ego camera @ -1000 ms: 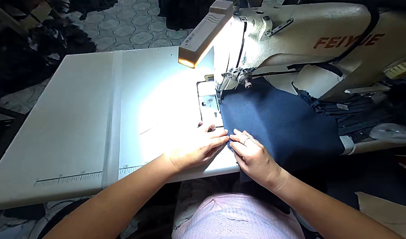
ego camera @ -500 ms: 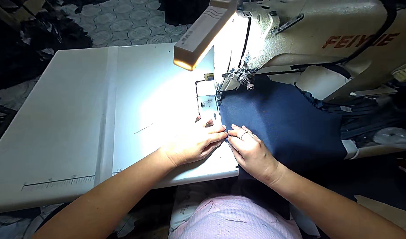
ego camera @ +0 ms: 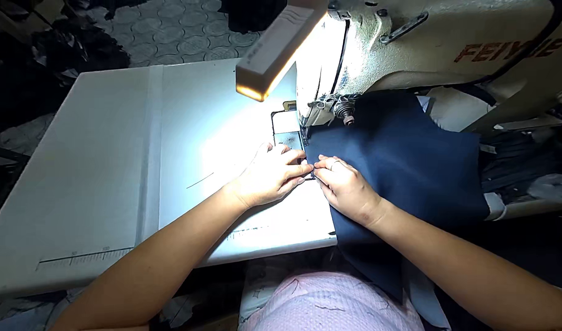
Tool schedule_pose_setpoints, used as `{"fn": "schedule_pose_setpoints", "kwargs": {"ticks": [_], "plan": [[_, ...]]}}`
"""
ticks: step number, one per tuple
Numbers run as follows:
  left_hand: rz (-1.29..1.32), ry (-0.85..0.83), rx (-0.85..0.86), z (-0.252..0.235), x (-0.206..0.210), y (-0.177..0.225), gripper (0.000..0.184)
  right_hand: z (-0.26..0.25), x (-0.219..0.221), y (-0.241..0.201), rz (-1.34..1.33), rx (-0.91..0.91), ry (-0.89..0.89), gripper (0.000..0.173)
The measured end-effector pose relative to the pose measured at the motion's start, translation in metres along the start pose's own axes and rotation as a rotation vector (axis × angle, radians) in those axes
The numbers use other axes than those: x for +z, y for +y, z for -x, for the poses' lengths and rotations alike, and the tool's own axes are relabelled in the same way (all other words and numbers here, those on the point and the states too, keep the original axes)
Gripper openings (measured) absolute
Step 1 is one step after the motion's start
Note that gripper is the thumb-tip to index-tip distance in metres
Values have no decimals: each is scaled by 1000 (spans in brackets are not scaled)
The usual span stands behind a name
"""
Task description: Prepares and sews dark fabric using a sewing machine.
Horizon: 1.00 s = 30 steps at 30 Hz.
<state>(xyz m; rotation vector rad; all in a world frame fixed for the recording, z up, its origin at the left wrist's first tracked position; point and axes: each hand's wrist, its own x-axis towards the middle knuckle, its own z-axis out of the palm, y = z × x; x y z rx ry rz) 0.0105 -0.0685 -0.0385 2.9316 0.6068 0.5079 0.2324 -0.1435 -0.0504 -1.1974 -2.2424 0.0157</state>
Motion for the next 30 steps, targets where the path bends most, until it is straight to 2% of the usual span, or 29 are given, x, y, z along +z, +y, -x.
{"fn": "schedule_pose_setpoints", "kwargs": {"ticks": [8,24,30], "plan": [[-17,-17,-14,-4,-3,-8,40,-5,1,7,9,-12,-26,19],[7,-69,-73,-20,-10,-32,42,-32,8,34,-64,-72,48,17],[-18,-46,-38,-19,-14,-35,41,-44,10,42,-130,0,38,19]]}}
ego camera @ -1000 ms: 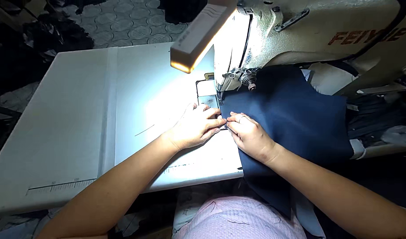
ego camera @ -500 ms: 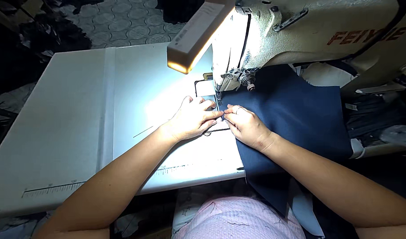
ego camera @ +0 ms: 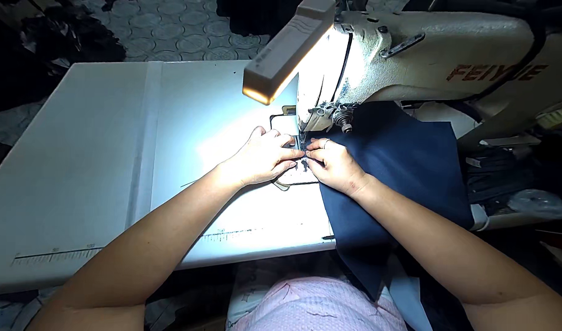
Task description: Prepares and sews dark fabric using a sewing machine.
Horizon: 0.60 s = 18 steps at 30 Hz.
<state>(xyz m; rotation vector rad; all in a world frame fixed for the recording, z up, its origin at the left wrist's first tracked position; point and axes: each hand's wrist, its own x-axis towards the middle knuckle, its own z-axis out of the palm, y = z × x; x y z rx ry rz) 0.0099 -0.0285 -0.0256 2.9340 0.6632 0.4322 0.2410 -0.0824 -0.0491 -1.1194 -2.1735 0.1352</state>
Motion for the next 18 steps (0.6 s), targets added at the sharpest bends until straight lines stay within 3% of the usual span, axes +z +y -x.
{"fn": "schedule_pose_setpoints", "kwargs": {"ticks": [7,13,16,18], "plan": [[-29,48,38,18,-3,-3,36,-21,0,28,-69,-38,-21,20],[-28,1,-34,5,-14,-22,37,-30,-20,15,42,156,-239,25],[-38,-54,-133,-24,-25,-32,40,8,-49,-30,76,105,-261,36],[-64,-50,-167,-45,-26,-41,50,62,-81,-56,-233,55,-268,34]]}}
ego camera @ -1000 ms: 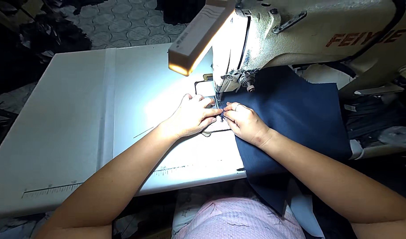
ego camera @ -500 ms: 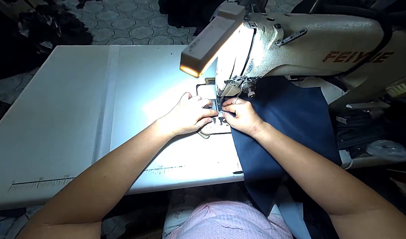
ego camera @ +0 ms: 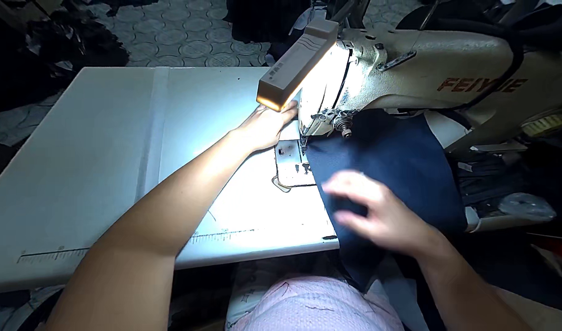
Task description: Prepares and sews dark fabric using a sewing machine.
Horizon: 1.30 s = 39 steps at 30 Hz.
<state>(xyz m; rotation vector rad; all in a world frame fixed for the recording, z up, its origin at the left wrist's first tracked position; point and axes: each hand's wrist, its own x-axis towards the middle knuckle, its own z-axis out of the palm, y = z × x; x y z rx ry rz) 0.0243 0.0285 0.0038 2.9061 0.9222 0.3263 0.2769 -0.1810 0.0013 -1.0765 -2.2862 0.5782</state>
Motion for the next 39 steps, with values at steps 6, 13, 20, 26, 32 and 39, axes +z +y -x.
{"fn": "schedule_pose_setpoints", "kwargs": {"ticks": [6,13,20,26,32,39], "plan": [[5,41,-38,-50,8,-2,59,201,-17,19,-420,1059,-452,26],[188,52,-136,-46,-6,30,44,184,76,38,-753,1106,306,65],[-191,171,130,-35,5,3,43,136,105,28,80,1161,-98,79],[-198,-199,-31,-51,5,-7,39,152,109,30,228,1202,-304,36],[-216,-219,-321,-38,7,-12,29,124,55,-35,-265,1076,-365,22],[-234,-225,-573,-18,2,5,34,32,-20,-49,-178,817,8,18]]}}
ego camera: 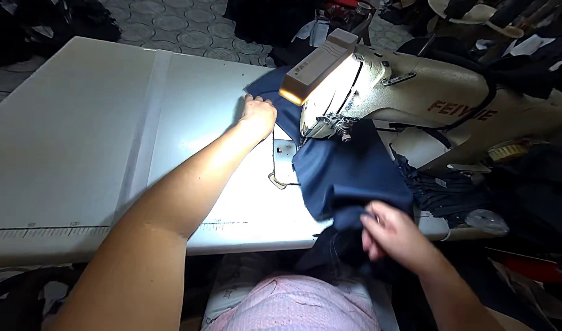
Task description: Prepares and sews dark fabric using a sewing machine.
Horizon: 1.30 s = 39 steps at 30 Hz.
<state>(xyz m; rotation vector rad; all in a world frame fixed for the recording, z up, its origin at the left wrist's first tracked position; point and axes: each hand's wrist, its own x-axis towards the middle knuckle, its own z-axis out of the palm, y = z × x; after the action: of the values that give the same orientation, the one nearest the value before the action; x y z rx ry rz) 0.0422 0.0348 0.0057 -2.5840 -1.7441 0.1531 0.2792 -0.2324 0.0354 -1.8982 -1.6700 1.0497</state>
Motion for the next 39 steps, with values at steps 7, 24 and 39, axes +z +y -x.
{"fn": "schedule_pose_setpoints", "kwargs": {"ticks": [7,24,39], "plan": [[-19,-26,-251,25,5,-20,26,-169,-22,-27,323,225,297,31],[60,-230,-350,83,-28,-1,66,-176,-27,-53,746,-60,250,44],[258,139,-33,154,10,-8,46,-110,-34,15,517,-626,7,46]]}}
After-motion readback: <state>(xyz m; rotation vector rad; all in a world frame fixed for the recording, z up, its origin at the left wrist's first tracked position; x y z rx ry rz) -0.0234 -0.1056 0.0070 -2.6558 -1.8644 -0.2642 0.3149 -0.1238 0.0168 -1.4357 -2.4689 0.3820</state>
